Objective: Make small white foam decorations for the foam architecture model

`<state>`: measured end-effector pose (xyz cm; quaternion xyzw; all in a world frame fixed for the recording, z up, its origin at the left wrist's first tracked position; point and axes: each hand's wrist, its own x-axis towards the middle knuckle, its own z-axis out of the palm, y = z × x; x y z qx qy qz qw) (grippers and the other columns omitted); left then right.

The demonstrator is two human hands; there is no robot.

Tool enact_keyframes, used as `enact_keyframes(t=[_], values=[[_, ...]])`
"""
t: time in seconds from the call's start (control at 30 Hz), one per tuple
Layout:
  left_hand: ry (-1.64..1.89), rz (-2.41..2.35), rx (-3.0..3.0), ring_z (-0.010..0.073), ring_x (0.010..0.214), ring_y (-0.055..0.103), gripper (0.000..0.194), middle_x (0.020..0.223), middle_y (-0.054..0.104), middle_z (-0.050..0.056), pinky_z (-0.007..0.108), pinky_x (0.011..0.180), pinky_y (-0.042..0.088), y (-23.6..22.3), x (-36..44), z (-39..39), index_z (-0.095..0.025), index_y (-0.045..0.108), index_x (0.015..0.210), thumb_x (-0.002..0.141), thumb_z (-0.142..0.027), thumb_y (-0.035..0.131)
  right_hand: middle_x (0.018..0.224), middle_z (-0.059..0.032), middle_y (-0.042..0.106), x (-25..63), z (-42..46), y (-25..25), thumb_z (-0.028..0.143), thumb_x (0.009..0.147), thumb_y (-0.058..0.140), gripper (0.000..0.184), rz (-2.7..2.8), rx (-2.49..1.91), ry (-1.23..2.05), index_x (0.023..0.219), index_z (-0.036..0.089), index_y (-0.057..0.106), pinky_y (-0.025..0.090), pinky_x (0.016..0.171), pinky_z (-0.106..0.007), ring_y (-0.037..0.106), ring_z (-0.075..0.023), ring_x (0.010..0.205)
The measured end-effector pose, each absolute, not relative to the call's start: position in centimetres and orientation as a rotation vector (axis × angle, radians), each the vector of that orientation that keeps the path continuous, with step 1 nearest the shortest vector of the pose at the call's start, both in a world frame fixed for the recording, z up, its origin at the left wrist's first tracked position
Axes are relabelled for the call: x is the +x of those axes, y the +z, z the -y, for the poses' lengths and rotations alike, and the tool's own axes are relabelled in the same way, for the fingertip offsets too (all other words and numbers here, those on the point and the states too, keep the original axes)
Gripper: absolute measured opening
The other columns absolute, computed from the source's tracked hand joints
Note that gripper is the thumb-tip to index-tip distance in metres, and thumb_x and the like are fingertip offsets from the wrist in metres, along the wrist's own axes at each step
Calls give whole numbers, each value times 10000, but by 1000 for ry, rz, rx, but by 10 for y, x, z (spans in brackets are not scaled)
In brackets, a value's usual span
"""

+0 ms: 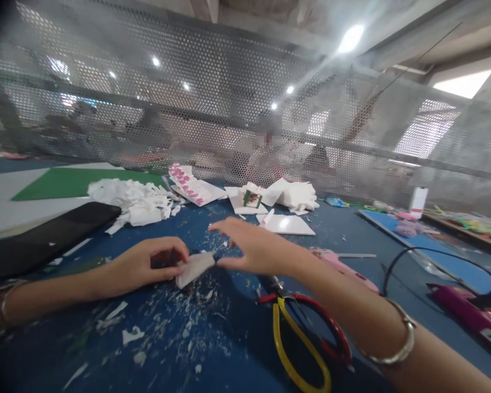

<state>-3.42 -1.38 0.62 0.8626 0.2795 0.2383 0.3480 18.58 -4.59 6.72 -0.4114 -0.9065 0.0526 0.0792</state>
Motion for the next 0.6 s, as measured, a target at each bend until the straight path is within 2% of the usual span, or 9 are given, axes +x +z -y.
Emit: enact_keyframes(t=[0.07,0.1,0.2,0.3,0.4,0.5,0.6], values=[[636,-748,2173,112,706,545,104,783,560,1,232,648,451,9,-32,18,-164,517,796,757,-258,494,1084,-104,517,177,54,60,328,736,549,510,2652,-1177,372,1187,154,386,445,660,-247,541,-125,775],[652,-751,2153,111,705,546,105,776,563,0,233,650,452,11,-31,21,-164,515,794,759,-259,490,1051,-96,537,173,56,57,309,738,549,457,2602,-1176,443,1147,149,423,444,640,-236,543,-115,747],[720,-742,2145,109,706,544,107,791,566,4,236,656,455,16,-26,29,-164,515,799,757,-257,483,830,-48,605,165,59,51,269,754,528,283,2503,-1180,560,1003,135,525,428,602,-215,542,-101,674],[785,-723,2169,108,716,543,92,795,563,7,238,674,455,20,-22,34,-162,510,788,758,-239,471,660,-7,591,160,61,48,274,767,504,187,2459,-1193,592,861,133,584,392,542,-200,513,-84,581],[845,-724,2192,114,749,540,94,805,556,11,244,704,451,23,-21,37,-160,502,804,760,-230,457,584,18,565,156,63,45,216,746,515,112,2391,-1255,520,727,143,597,350,498,-185,477,-67,517],[891,-828,2170,149,838,532,222,915,540,43,270,718,450,24,-19,38,-160,472,925,765,-314,461,567,29,549,152,63,44,203,716,543,81,2300,-1266,341,653,157,562,323,486,-179,454,-61,498],[779,-874,2000,148,728,556,326,886,537,56,271,605,467,25,-18,42,-156,412,994,799,-415,380,554,26,521,149,65,43,280,754,509,160,2272,-1274,124,641,167,513,286,471,-188,418,-68,488]])
